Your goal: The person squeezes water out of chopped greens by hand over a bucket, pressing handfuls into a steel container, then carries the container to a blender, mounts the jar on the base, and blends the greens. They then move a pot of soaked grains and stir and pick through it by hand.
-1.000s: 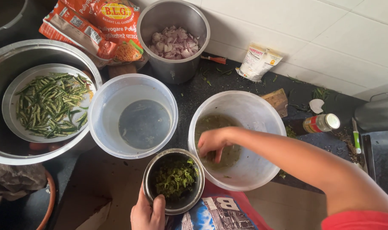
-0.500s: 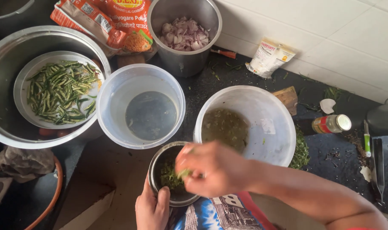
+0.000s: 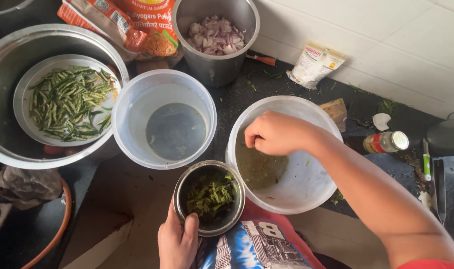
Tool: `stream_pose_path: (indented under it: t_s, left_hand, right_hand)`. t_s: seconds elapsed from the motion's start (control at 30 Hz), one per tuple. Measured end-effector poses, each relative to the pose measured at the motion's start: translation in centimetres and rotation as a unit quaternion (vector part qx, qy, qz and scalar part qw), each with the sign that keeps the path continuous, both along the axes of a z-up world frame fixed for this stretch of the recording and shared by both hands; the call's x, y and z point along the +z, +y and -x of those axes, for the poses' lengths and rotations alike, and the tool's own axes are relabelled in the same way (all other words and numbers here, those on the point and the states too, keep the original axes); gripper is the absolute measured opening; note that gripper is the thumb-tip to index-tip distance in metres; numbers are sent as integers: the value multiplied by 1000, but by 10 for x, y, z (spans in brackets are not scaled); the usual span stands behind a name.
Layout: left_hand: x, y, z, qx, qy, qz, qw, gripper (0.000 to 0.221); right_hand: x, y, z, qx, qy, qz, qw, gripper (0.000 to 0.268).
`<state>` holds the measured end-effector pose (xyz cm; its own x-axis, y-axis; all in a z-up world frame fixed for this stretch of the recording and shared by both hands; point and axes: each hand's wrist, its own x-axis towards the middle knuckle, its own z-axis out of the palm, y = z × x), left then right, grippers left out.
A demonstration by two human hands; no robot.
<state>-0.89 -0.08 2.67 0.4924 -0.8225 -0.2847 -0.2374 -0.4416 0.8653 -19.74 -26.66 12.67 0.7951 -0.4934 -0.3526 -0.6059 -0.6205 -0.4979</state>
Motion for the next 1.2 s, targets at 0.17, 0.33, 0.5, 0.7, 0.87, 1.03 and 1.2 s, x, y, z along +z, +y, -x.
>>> stream_pose_path:
  t_s: [0.17,0.33,0.5,0.7,0.87,1.03,1.2]
  left_hand:
    - [-10,3,-1,-1,4,9,1000,65]
    - [-14,2,-4,-11,-11,17,1000,67]
    - [-22,3,-6,-14,-10,15,1000,67]
    - [-15,1,-7,-15,-2,2,1000,67]
    - [-15,-2,-7,-14,-8,-14,1000,68]
    - [-18,-1,-7,-14,1,0,1000,67]
    - [-18,-1,-8,-18,1,2,1000,67]
  right_hand:
    - [-151,-55,24,-84,266,-81,957,25]
    - [-239,-68,51,-192,362,-45,911,43]
    - [-215,-47,30,-50,146,147,977,43]
    - [-255,-58,38,85,287,165,940,37]
    - [-307,-67,65,69,434,4,898,36]
    - [-310,-37,64,42,473,-170,863,43]
    - [-348,3,53,-21,538,-360,762,36]
